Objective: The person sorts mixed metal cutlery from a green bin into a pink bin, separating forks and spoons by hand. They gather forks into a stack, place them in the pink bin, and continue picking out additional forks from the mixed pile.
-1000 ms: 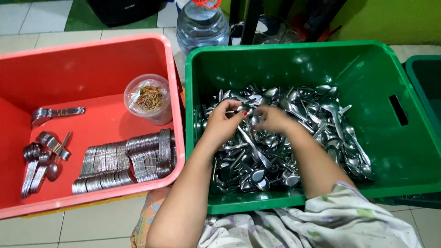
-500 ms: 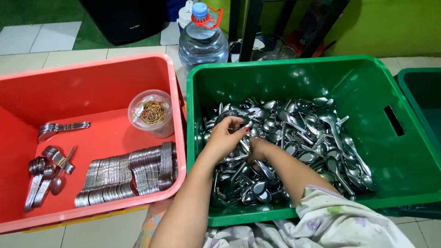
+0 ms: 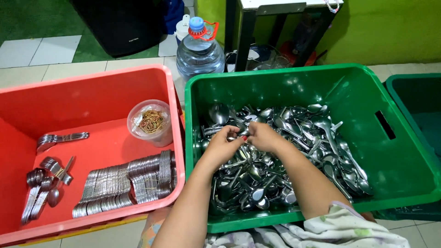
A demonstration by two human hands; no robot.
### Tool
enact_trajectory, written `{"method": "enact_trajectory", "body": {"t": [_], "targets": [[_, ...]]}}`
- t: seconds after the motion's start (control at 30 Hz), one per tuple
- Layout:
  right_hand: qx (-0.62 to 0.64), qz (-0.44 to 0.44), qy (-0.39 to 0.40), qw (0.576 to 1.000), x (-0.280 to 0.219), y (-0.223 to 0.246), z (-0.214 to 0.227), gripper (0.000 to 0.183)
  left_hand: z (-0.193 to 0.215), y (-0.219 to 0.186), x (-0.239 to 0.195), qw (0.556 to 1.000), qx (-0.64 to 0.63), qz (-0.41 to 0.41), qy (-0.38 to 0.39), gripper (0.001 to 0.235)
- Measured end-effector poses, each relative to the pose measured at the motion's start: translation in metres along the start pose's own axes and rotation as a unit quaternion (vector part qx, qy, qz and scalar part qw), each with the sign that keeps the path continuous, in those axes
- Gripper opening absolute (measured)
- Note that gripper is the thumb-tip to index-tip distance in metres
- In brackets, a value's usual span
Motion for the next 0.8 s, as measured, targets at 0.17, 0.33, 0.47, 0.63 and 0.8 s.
{"method": "enact_trajectory", "body": {"t": [0.17,0.33,0.47,0.63,0.8], "targets": [[-0.017,-0.019,-0.036,0.999,-0.011,-0.019,0.031,0.025,0.002,-0.002,-0.004,1.0,-0.002,-0.007,0.0,0.049],[-0.073,-0.088,-0.097,0.989,0.014,-0.105,0.058,0.025,0.004,-0.006,-0.005,1.0,-0.011,-0.011,-0.002,0.047],[-0.155,-0.251,-0.132,0.946,0.03,-0.222,0.075,0.035,0.005,-0.005,-0.008,1.0,-0.012,-0.015,-0.011,0.047],[-0.016,-0.437,-0.247,0.865,-0.02,-0.216,0.102,0.044,0.003,0.001,0.002,1.0,-0.007,0.0,-0.027,0.043],[-0.032,-0.289,-0.271,0.918,0.058,-0.251,0.061,0.033,0.008,0.005,0.006,0.998,-0.013,-0.004,-0.055,0.038]]}}
Point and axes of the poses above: each hand's wrist, its own x-axis towards the middle knuckle, its own z-axis out of the back of the hand, y = z × x, the point moved 4 cm from there along x, towards the middle knuckle, and after that the axes turned 1 degree about -z, right-handed, at the moved point
